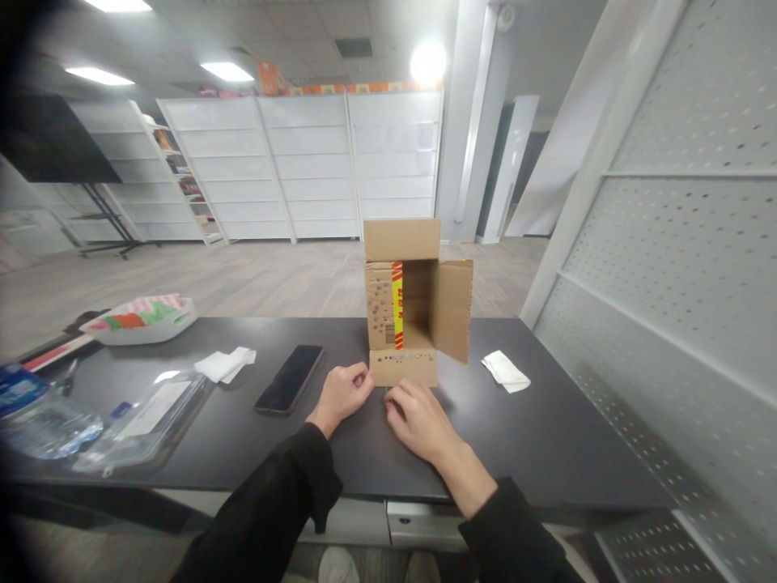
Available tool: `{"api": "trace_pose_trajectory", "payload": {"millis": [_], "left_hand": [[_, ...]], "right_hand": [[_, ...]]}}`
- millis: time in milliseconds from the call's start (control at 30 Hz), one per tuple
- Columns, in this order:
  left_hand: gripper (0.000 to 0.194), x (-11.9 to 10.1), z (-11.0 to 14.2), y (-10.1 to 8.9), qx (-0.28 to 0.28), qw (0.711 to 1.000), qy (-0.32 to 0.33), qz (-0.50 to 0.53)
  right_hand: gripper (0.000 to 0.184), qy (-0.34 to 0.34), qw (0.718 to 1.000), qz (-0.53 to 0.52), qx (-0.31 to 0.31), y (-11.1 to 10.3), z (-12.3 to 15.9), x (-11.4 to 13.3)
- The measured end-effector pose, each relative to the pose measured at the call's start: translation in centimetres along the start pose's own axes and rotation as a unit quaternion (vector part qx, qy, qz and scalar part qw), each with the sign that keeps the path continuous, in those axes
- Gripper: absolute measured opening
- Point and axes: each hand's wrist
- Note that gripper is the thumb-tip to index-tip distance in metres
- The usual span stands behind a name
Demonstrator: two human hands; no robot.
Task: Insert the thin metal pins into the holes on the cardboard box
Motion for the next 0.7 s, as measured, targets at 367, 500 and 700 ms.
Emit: {"api": "trace_pose_trajectory", "payload": {"millis": [367,500,700], "left_hand": [[0.032,-0.2,-0.1,-0.2,0.014,1.000,-0.006,0.001],[0.032,-0.2,-0.1,-0.2,0.014,1.000,-0.005,-0.001],[0.032,-0.2,0.0,-0.1,0.011,1.000,-0.008,-0.008]], "right_hand": [[0.016,0.052,0.995,0.050,-0.069,-0.2,-0.4,-1.3],[0.014,0.058,0.992,0.094,-0.062,-0.7,-1.1,-1.8],[0.015,0.059,0.990,0.120,-0.048,-1.4,-3.1,-2.1]]}}
Point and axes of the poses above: each hand's wrist, its own z-axis away from the middle knuckle, its own y-axis out of the palm, x = y × z, and after that the axes turned 13 degrees about -y, right-handed
